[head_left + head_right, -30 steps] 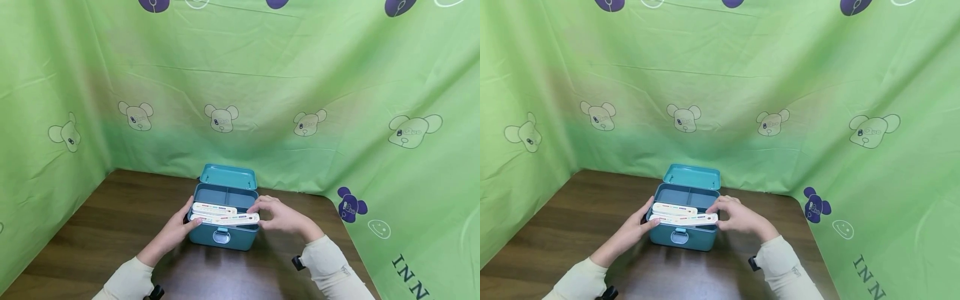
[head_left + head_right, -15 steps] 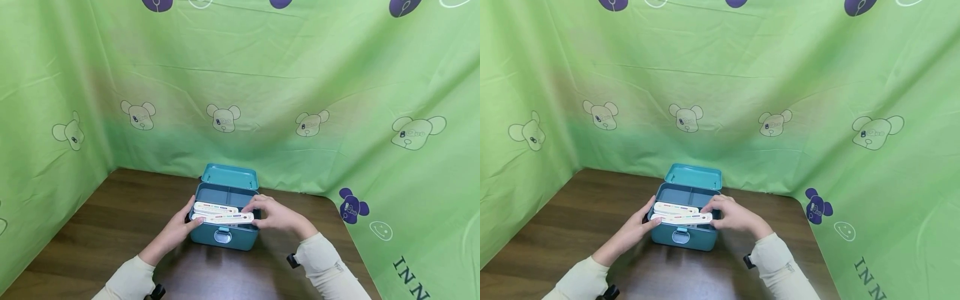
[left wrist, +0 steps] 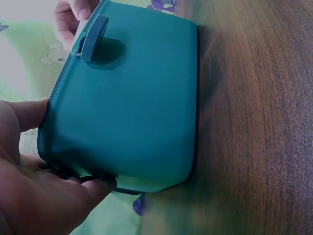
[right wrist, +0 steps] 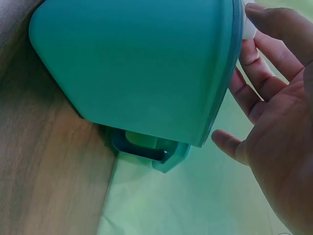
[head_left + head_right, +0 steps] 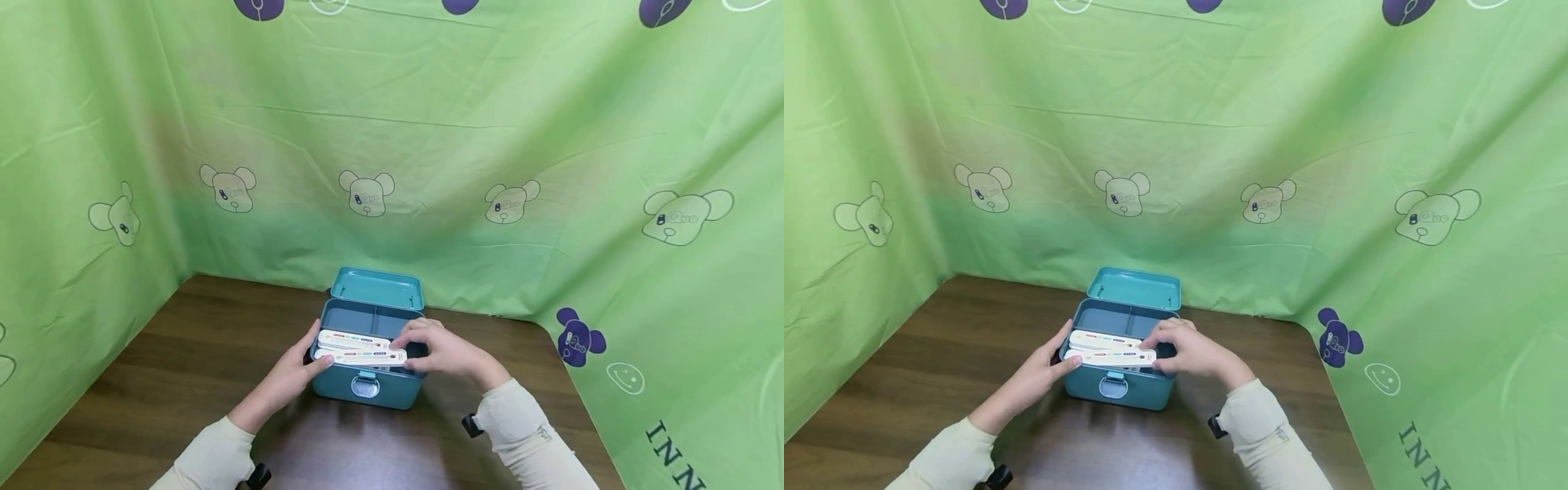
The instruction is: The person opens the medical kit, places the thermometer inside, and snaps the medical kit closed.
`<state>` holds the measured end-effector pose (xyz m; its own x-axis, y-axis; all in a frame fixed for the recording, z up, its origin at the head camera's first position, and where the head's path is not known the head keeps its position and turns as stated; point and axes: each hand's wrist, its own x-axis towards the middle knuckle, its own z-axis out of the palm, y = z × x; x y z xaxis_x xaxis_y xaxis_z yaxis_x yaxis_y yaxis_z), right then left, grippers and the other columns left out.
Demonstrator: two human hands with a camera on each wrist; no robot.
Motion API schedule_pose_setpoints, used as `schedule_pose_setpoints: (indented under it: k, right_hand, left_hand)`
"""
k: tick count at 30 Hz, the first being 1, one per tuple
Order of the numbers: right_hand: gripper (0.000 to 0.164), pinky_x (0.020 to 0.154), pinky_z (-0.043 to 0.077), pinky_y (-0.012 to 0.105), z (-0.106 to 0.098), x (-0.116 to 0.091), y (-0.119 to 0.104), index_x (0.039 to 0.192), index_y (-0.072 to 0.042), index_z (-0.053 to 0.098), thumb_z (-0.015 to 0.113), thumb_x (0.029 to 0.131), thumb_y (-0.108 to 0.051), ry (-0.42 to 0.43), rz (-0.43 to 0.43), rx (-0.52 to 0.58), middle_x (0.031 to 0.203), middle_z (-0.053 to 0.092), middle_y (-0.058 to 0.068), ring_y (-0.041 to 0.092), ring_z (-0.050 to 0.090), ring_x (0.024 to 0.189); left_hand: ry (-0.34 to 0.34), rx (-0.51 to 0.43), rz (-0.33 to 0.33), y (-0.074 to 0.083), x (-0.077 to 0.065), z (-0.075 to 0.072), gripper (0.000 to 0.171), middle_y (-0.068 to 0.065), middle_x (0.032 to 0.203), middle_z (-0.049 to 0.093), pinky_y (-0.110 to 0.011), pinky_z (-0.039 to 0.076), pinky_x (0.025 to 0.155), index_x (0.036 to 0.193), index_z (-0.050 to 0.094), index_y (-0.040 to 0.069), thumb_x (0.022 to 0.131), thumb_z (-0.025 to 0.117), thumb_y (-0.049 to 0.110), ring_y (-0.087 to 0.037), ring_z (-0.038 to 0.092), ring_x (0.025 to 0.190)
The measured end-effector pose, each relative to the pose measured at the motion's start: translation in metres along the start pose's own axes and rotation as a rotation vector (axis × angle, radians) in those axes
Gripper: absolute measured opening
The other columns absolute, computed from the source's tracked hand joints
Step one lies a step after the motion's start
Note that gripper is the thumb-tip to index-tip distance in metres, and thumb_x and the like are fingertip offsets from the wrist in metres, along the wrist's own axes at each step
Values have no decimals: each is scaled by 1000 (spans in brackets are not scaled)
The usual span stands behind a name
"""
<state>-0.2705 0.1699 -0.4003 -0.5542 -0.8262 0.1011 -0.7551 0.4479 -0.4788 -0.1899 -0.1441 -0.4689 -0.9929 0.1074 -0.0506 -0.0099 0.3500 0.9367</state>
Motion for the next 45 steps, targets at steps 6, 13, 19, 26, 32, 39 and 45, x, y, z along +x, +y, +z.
schedule_pose_setpoints:
  k: [6,13,19,26,32,39,45]
  right_hand:
    - [27,108,35,53,4,2,-2,119,-21,75,77,92,-21,0,-14,-14,119,67,-9,17,54,119]
    - [27,109,33,52,11,7,-5,116,-21,77,80,89,-22,7,-21,-25,115,68,-9,18,53,119]
    - [28,108,35,48,16,10,-7,117,-21,78,81,90,-24,15,-27,-2,116,69,-9,16,55,119]
    - [29,107,35,47,17,12,-6,119,-20,77,80,90,-25,14,-35,12,118,69,-8,16,56,119]
    - [28,107,34,48,21,12,-4,120,-19,77,78,92,-21,20,-51,-1,117,69,-8,16,56,119]
    - [26,109,31,51,24,13,-8,116,-18,78,79,91,-15,30,-69,-95,112,70,-7,17,56,118]
    - [25,108,30,50,25,13,-13,115,-20,79,80,90,-17,47,-76,-179,111,72,-9,16,57,117]
  left_hand:
    - [-2,-6,2,1,-1,1,86,-11,172,14,-61,17,123,166,12,15,101,65,36,-37,13,158]
    - [-6,-5,11,2,-1,1,87,-11,172,14,-60,17,124,166,12,14,101,65,36,-36,14,158]
    - [-10,0,20,3,0,2,87,-11,172,16,-58,18,125,166,12,14,101,65,36,-35,15,158]
    - [-8,-9,22,2,-1,1,86,-11,172,16,-58,18,125,166,12,14,101,65,35,-35,15,157]
    - [-8,-8,22,2,0,1,87,-12,171,16,-58,18,124,166,12,14,101,65,35,-36,15,157]
    - [-10,-7,20,2,1,0,86,-13,171,17,-57,18,125,166,12,14,101,65,34,-36,15,157]
    - [-17,13,11,3,0,-4,87,-12,171,17,-56,19,125,166,13,14,101,66,35,-34,16,157]
